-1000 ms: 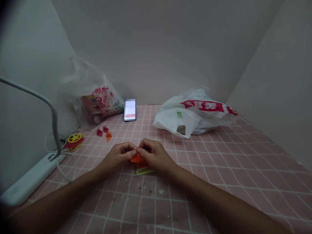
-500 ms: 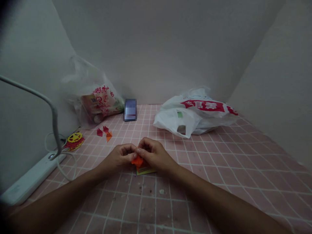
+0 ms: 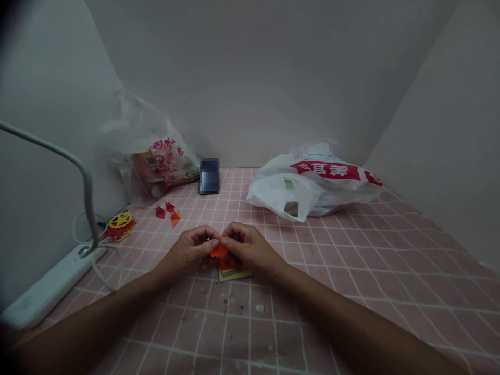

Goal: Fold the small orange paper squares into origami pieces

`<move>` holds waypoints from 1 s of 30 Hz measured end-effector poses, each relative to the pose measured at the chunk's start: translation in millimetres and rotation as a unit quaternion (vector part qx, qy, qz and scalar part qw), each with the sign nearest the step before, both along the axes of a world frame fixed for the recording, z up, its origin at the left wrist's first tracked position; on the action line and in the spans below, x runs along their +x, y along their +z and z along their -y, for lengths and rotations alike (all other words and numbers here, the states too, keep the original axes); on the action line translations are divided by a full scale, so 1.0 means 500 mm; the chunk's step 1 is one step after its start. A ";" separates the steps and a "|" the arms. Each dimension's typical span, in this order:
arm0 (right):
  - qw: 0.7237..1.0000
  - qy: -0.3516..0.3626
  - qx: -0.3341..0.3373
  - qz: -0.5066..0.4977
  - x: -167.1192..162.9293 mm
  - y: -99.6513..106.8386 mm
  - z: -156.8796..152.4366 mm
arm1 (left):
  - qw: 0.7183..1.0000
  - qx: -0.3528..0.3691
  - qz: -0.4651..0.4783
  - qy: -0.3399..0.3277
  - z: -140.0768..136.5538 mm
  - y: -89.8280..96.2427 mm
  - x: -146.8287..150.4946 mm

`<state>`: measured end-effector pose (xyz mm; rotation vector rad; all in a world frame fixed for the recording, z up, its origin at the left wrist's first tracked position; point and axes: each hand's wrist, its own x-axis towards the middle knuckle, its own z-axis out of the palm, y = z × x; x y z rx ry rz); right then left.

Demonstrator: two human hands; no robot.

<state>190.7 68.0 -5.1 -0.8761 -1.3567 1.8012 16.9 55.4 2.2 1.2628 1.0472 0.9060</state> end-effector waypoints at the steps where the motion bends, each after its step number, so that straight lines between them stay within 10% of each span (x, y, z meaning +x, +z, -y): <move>1: 1.000 0.000 0.000 -0.001 0.000 0.000 0.000 | 1.000 0.001 -0.003 0.000 0.000 0.000 0.000; 30: 0.998 0.008 0.051 0.032 0.007 -0.002 -0.008 | 0.999 0.041 -0.032 -0.003 0.000 0.010 -0.003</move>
